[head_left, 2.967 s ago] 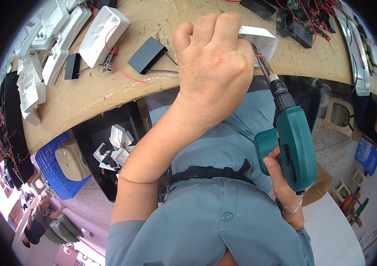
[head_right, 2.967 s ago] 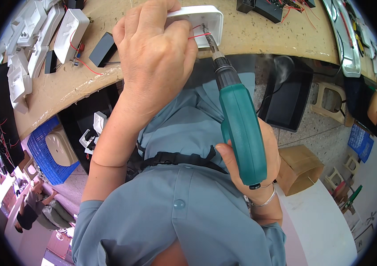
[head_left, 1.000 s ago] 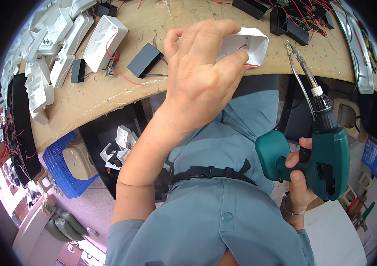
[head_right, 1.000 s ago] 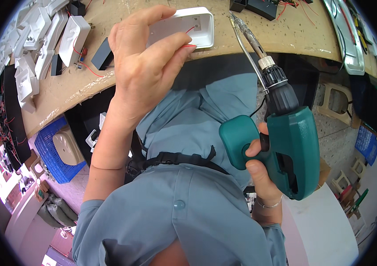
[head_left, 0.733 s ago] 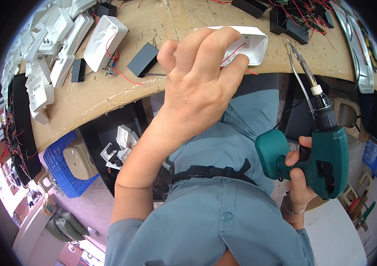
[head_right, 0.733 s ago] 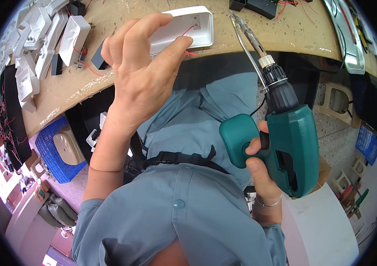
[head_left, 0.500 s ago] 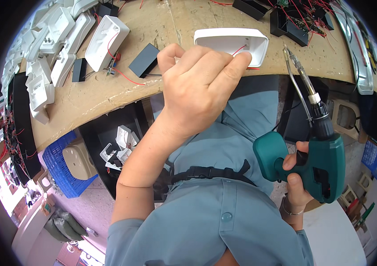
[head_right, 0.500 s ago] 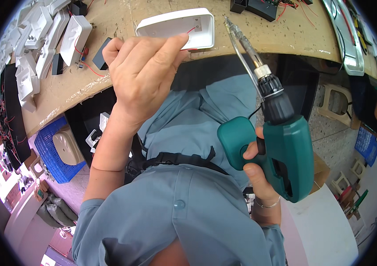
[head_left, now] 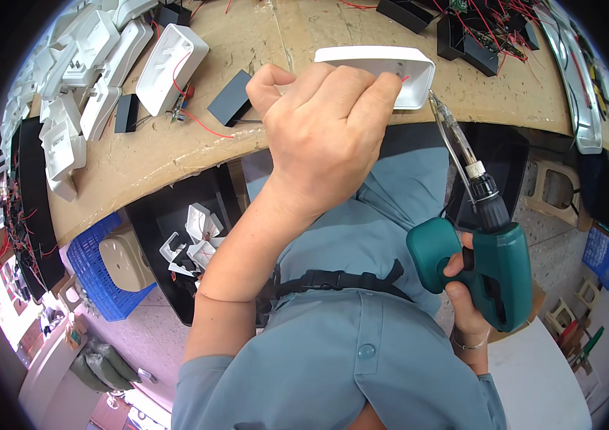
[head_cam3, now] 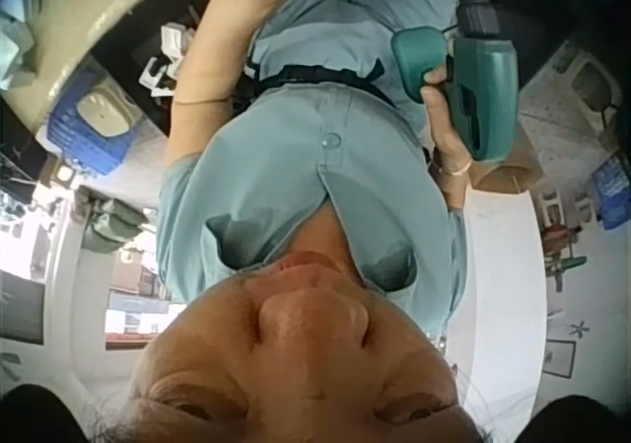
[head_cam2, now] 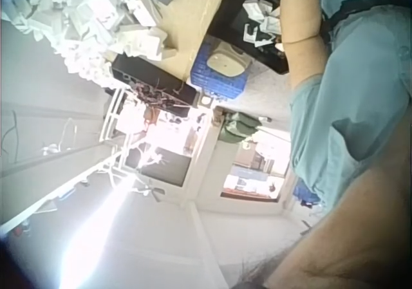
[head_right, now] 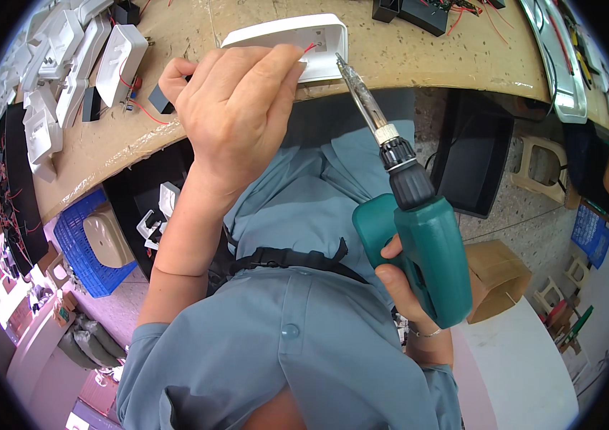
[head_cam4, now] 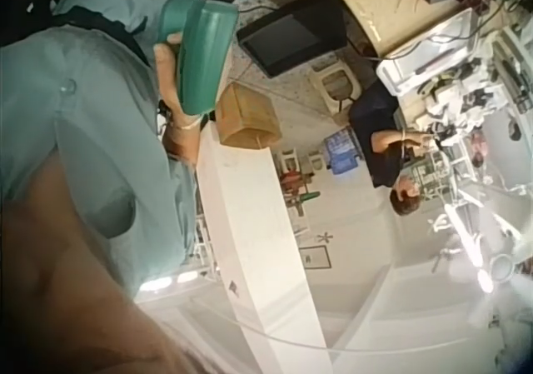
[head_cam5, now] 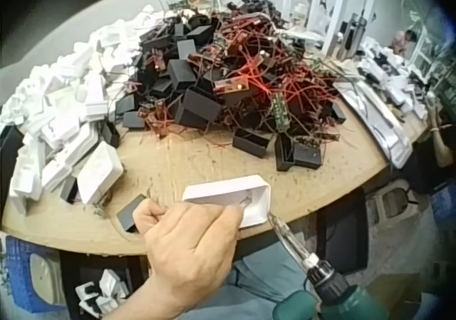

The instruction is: Soldering electronic wires into a plastic housing component on an assembly line.

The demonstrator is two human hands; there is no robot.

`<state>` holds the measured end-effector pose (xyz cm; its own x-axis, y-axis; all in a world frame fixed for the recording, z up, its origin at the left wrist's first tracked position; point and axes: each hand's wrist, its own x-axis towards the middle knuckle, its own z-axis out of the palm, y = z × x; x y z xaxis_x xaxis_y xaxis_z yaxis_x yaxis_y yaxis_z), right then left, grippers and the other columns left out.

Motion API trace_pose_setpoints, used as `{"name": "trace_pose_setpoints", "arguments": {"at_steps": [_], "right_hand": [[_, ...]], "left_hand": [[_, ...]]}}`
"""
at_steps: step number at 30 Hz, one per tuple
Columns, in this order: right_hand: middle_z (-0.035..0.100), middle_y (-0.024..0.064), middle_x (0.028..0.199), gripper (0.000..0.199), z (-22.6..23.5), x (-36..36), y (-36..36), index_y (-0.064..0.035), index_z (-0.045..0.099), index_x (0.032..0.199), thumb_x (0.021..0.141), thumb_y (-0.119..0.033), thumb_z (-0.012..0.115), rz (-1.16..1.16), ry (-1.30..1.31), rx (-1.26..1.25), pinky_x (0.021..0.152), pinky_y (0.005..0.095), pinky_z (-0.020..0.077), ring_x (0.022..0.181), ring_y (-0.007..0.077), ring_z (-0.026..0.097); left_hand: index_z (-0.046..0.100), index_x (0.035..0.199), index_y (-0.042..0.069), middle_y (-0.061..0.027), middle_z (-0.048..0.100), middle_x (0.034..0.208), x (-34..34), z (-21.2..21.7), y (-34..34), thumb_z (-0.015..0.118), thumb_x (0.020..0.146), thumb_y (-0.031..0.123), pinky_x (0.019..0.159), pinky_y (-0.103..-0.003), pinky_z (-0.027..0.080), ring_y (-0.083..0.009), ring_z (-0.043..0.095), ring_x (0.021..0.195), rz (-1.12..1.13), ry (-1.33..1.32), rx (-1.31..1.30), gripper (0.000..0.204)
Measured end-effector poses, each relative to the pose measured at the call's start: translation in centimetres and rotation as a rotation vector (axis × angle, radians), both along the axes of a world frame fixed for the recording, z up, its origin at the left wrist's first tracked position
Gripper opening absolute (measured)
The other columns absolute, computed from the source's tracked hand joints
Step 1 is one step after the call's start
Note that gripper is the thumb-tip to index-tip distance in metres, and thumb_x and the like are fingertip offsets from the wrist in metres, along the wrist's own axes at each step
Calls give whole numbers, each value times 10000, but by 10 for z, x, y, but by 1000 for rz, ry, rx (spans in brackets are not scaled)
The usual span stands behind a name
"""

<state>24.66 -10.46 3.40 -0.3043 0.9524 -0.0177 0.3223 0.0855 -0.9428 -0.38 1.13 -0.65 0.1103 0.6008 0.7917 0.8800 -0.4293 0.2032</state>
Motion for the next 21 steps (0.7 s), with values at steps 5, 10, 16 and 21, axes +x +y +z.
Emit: {"name": "trace_pose_setpoints", "arguments": {"at_steps": [5, 10, 16, 21], "right_hand": [[593, 99, 1122, 553, -2, -7, 3, 32, 491, 1249, 766, -114, 717, 14, -39, 26, 736, 274, 464, 801, 121, 570], [588, 103, 1167, 528, -4, -12, 6, 16, 499, 1242, 762, -72, 701, 18, -107, 37, 756, 282, 473, 817, 119, 577], [582, 108, 1176, 509, -5, -16, 13, 15, 497, 1246, 776, -47, 680, 69, -170, 55, 780, 286, 477, 832, 116, 573], [597, 78, 992, 364, -7, -29, 16, 2, 565, 1076, 762, -95, 723, -21, -122, 54, 746, 300, 470, 792, 156, 573]], "left_hand": [[679, 816, 150, 57, 591, 806, 2, 10, -4, 751, 670, 137, 691, -316, 246, -121, 502, 680, 80, 77, -90, 164], [595, 635, 142, 35, 552, 870, 9, 0, 8, 659, 588, 122, 771, -394, 242, -165, 524, 834, 168, -23, 80, 81], [587, 630, 107, 19, 584, 929, 13, 0, 15, 660, 617, 120, 893, -490, 259, -185, 561, 920, 117, -68, 27, 75], [597, 641, 84, 12, 581, 912, 16, -1, 17, 658, 620, 102, 884, -520, 275, -184, 560, 894, 114, -77, 23, 67]]}}
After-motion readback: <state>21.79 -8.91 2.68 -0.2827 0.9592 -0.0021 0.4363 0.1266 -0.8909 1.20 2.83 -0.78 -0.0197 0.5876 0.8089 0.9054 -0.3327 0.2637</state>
